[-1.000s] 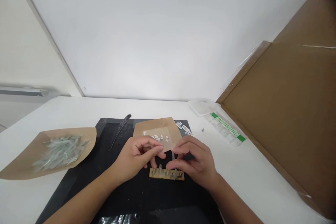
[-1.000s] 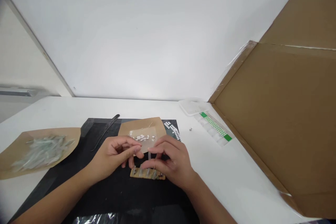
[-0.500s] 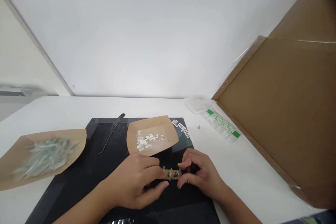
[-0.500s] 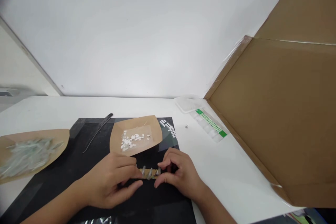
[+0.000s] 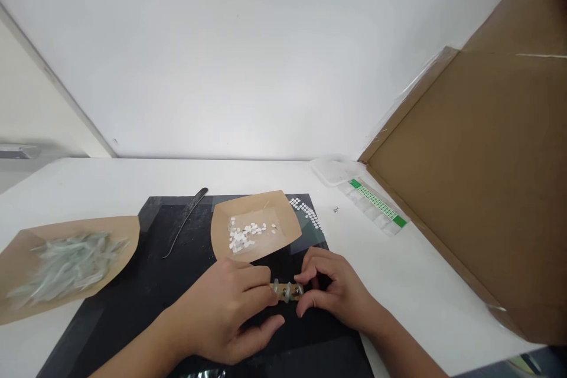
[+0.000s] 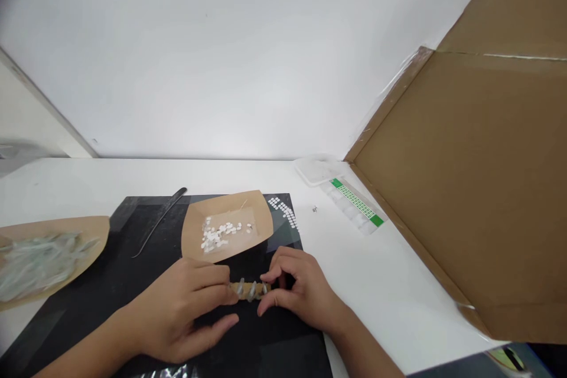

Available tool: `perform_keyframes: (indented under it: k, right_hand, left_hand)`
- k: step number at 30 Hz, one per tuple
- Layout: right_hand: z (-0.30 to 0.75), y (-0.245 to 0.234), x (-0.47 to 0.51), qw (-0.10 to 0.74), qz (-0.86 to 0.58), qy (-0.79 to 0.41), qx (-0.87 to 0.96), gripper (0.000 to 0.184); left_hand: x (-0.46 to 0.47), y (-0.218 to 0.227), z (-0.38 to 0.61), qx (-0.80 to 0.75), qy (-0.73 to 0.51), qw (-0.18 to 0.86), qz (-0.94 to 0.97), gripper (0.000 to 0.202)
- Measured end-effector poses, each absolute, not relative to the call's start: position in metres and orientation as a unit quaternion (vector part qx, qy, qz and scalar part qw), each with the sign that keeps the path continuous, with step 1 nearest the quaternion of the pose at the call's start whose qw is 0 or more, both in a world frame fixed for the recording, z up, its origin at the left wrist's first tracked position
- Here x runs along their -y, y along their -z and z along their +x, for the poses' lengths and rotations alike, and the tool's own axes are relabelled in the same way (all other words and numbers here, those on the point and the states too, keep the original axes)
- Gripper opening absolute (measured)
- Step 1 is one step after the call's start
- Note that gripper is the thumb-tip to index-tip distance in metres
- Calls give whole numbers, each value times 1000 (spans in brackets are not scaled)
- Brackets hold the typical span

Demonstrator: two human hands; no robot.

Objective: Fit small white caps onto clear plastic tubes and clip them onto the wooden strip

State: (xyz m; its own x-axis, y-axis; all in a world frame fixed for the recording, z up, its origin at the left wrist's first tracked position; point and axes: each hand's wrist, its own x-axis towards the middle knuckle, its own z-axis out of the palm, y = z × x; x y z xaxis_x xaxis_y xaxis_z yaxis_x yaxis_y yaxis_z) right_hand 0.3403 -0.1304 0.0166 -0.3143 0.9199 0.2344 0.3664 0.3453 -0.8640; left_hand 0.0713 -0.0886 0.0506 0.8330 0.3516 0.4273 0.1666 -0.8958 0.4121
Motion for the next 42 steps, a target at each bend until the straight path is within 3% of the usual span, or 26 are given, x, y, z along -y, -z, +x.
perform_keyframes:
  k: [21, 25, 29, 35, 42]
  right_hand:
    - [341, -18, 131, 359, -441, -344, 747, 48]
    - [342, -25, 136, 355, -444, -273, 776, 54]
    - [348, -27, 142, 377, -449, -143, 797, 44]
    - [347, -23, 144, 350, -387, -72, 850, 42]
    - [344, -25, 146, 318, -365, 6, 875, 18]
  left_hand:
    - [93, -51, 73, -129, -266, 143, 945, 10]
    - [91, -51, 73, -134, -271, 134, 944, 11]
    - [88, -51, 72, -137, -293, 124, 938, 15]
    - [88, -49, 70, -133, -309, 121, 934, 19]
    - [94, -55, 67, -115, -390, 166, 898, 23]
